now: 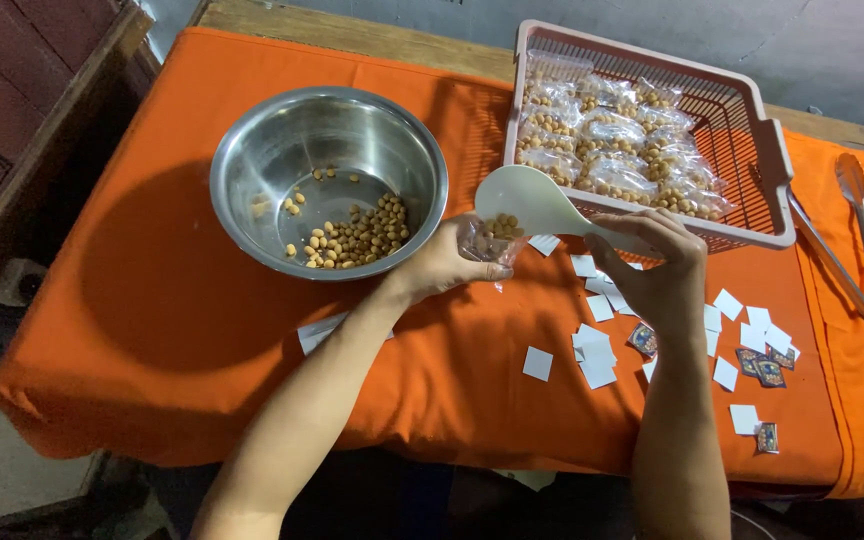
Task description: Scooping peanuts from a metal bowl into small plastic bags and organizing them with labels on a table.
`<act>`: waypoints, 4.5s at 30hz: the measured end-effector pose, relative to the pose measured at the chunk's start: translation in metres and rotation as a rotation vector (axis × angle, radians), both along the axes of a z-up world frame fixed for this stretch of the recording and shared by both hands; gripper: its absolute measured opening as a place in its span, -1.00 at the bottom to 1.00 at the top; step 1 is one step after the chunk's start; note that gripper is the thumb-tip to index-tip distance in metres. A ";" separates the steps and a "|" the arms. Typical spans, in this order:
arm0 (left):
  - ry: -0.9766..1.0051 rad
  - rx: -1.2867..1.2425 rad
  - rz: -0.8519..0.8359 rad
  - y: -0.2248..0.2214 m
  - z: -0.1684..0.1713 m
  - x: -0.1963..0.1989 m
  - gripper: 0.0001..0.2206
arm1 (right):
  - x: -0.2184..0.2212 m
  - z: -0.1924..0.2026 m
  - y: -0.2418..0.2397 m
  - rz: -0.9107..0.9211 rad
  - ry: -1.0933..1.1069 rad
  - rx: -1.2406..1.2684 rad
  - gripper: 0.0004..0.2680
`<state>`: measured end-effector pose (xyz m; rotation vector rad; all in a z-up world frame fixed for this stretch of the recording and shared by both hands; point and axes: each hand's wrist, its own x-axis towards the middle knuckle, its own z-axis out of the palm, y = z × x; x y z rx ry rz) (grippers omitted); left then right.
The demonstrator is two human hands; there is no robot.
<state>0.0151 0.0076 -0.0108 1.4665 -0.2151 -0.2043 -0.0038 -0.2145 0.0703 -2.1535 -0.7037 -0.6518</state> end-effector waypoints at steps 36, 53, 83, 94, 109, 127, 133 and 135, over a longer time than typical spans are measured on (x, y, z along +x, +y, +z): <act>-0.168 0.153 -0.065 0.002 -0.024 0.016 -0.49 | 0.019 0.027 0.086 0.343 -0.119 -0.131 -0.73; -0.155 0.336 -0.071 -0.005 0.034 -0.023 -0.46 | 0.012 -0.017 0.035 0.271 0.266 0.122 -0.86; -0.059 0.235 -0.061 -0.009 0.018 -0.017 -0.52 | 0.012 -0.023 0.034 0.236 0.296 0.211 -0.81; -0.045 0.185 -0.095 -0.013 0.023 -0.020 -0.60 | 0.007 -0.018 0.040 0.244 0.298 0.221 -0.84; -0.076 0.268 0.230 -0.028 0.002 -0.002 -0.56 | 0.004 0.024 0.110 0.347 -0.322 -0.037 -0.88; -0.104 0.171 0.018 0.000 0.022 -0.017 -0.48 | 0.008 0.066 0.148 0.252 0.064 -0.720 -0.73; -0.059 0.134 -0.008 0.017 0.052 -0.032 -0.58 | 0.029 0.031 0.132 0.362 0.145 -0.560 -0.83; -0.156 0.227 0.037 0.022 0.071 -0.040 -0.52 | 0.026 0.031 0.121 0.320 0.318 -0.373 -0.82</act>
